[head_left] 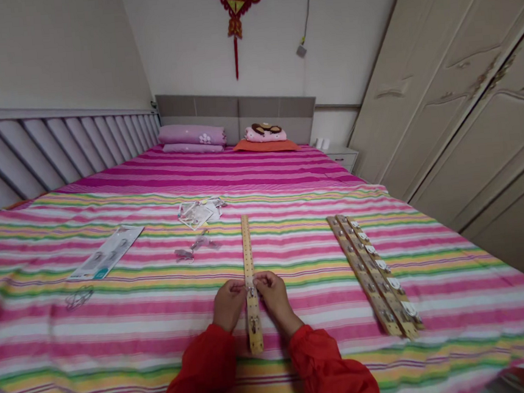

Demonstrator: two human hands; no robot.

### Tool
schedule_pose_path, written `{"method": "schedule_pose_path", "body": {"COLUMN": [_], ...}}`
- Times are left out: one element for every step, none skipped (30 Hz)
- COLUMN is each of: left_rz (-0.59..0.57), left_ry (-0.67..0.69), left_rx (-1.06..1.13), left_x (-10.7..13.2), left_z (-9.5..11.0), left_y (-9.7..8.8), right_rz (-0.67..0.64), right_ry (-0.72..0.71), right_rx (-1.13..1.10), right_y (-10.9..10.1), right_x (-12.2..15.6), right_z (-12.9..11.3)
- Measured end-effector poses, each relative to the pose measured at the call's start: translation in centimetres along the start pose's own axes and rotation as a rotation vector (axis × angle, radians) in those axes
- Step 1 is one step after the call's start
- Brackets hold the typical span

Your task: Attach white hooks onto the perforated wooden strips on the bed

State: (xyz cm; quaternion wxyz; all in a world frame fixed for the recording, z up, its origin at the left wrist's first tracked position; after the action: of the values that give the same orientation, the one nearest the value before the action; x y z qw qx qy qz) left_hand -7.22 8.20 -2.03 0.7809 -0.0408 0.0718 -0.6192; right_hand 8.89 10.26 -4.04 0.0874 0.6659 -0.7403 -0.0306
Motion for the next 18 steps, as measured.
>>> {"method": "schedule_pose_path", "body": {"left_rz": [0.009, 0.017, 0.022, 0.024, 0.020, 0.015, 0.007, 0.001, -0.006, -0.017, -0.030, -0.045, -0.065, -0.088, -0.109, -0.128, -0.143, -0.156], "left_ry": [0.004, 0.007, 0.007, 0.005, 0.003, 0.003, 0.008, 0.017, 0.030, 0.046, 0.067, 0.089, 0.111, 0.133, 0.155, 0.175, 0.192, 0.205], "left_rx": [-0.003, -0.004, -0.001, 0.006, 0.017, 0.031, 0.045, 0.052, 0.050, 0.039, 0.021, -0.003, -0.031, -0.059, -0.085, -0.111, -0.136, -0.156], "left_x": [0.0, 0.1, 0.2, 0.2, 0.3, 0.3, 0.4, 0.4, 0.5, 0.5, 0.5, 0.5, 0.5, 0.5, 0.5, 0.5, 0.4, 0.4], "left_z": [0.0, 0.0, -0.1, -0.2, -0.3, -0.5, -0.5, -0.5, -0.5, -0.4, -0.2, 0.0, 0.2, 0.4, 0.6, 0.7, 0.7, 0.7], "left_y": [-0.1, -0.1, -0.2, -0.1, -0.1, 0.0, 0.1, 0.2, 0.3, 0.3, 0.4, 0.4, 0.5, 0.7, 0.8, 0.9, 1.1, 1.2], "right_rz": [-0.001, -0.001, 0.002, 0.008, 0.011, 0.012, 0.006, -0.004, -0.014, -0.023, -0.032, -0.040, -0.050, -0.061, -0.074, -0.089, -0.103, -0.113], "right_ry": [-0.006, -0.011, -0.016, -0.023, -0.028, -0.034, -0.040, -0.050, -0.067, -0.095, -0.133, -0.179, -0.227, -0.274, -0.315, -0.349, -0.376, -0.398], "right_rx": [0.006, 0.010, 0.012, 0.009, 0.005, 0.002, 0.004, 0.012, 0.029, 0.055, 0.089, 0.129, 0.176, 0.225, 0.278, 0.331, 0.382, 0.429], "right_y": [0.0, 0.0, 0.0, 0.0, 0.0, 0.0, 0.0, 0.1, 0.1, 0.1, 0.1, 0.0, 0.0, 0.1, 0.2, 0.4, 0.6, 0.9], "right_x": [0.0, 0.0, -0.1, -0.1, -0.1, -0.1, 0.0, 0.0, 0.1, 0.2, 0.4, 0.6, 0.9, 1.1, 1.4, 1.7, 1.9, 2.2], "right_z": [0.0, 0.0, 0.0, 0.0, 0.1, 0.1, 0.2, 0.1, 0.0, -0.2, -0.5, -0.9, -1.3, -1.7, -1.9, -2.1, -2.1, -2.1]}}
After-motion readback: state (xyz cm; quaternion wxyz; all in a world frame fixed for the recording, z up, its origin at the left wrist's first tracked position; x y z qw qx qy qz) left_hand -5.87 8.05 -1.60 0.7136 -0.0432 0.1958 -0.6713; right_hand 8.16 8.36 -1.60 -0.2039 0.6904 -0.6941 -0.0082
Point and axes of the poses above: each hand's wrist, its own x-axis away from the middle knuckle, its own y-axis out of the palm, z = x × y, the point moved 10 cm from there along -x, towards the middle knuckle, and after that the axes turned 4 degrees about y, right-handed, at the moved point
